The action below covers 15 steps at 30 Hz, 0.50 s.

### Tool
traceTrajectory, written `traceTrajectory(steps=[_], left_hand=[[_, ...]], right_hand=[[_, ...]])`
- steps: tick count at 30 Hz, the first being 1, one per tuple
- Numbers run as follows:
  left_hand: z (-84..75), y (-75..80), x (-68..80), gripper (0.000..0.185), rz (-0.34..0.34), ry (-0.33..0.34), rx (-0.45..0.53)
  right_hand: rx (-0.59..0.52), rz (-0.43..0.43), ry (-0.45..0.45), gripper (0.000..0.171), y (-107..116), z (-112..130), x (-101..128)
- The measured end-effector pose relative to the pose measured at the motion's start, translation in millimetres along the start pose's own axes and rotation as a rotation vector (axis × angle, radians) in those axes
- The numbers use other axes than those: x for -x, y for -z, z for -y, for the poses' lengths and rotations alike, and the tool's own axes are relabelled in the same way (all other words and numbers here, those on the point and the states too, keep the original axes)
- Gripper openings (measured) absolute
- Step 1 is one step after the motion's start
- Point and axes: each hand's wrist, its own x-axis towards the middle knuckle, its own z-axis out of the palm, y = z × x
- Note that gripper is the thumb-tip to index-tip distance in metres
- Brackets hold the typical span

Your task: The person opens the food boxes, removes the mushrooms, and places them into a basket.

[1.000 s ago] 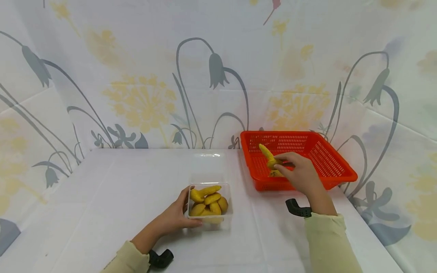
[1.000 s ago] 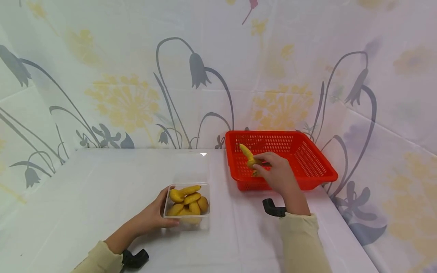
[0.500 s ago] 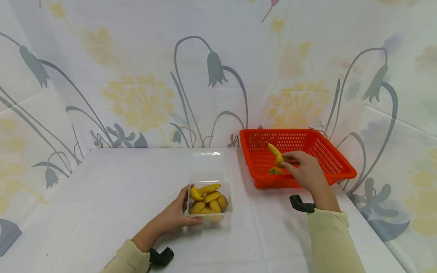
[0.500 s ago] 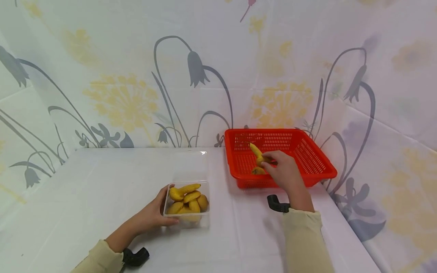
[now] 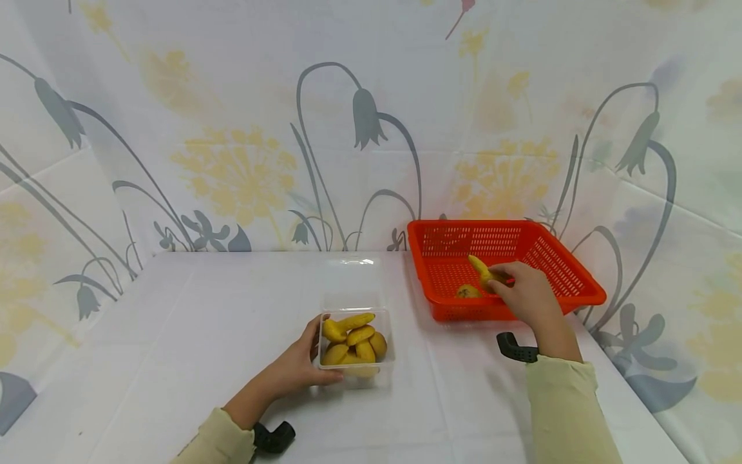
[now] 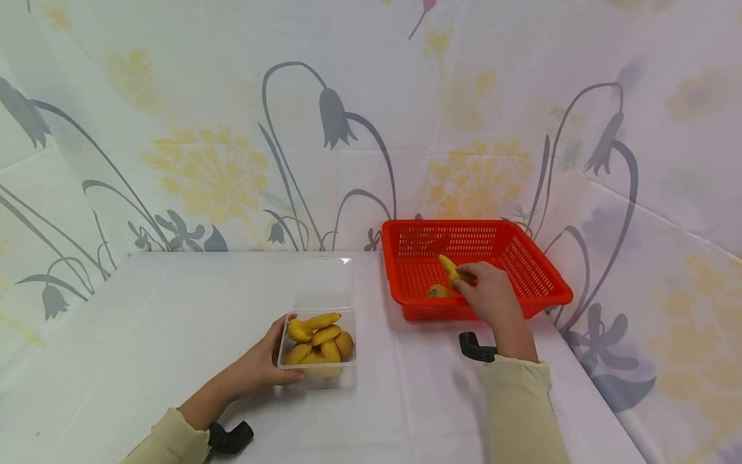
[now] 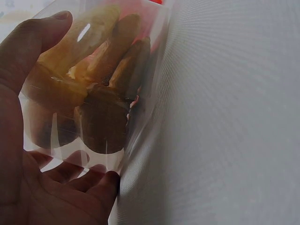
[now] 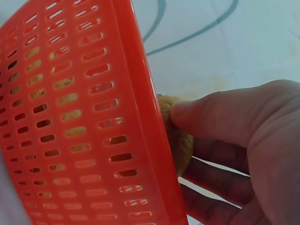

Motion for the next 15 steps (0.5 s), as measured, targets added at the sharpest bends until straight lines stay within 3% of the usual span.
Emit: traceTrajectory(steps=[15], left_hand=[[-0.8,-0.2,0.2,0.121,-0.005,0.004,-0.006]], right_hand=[[0.046,0.054,-0.043,0.043,0.0,-10.3,-4.2]])
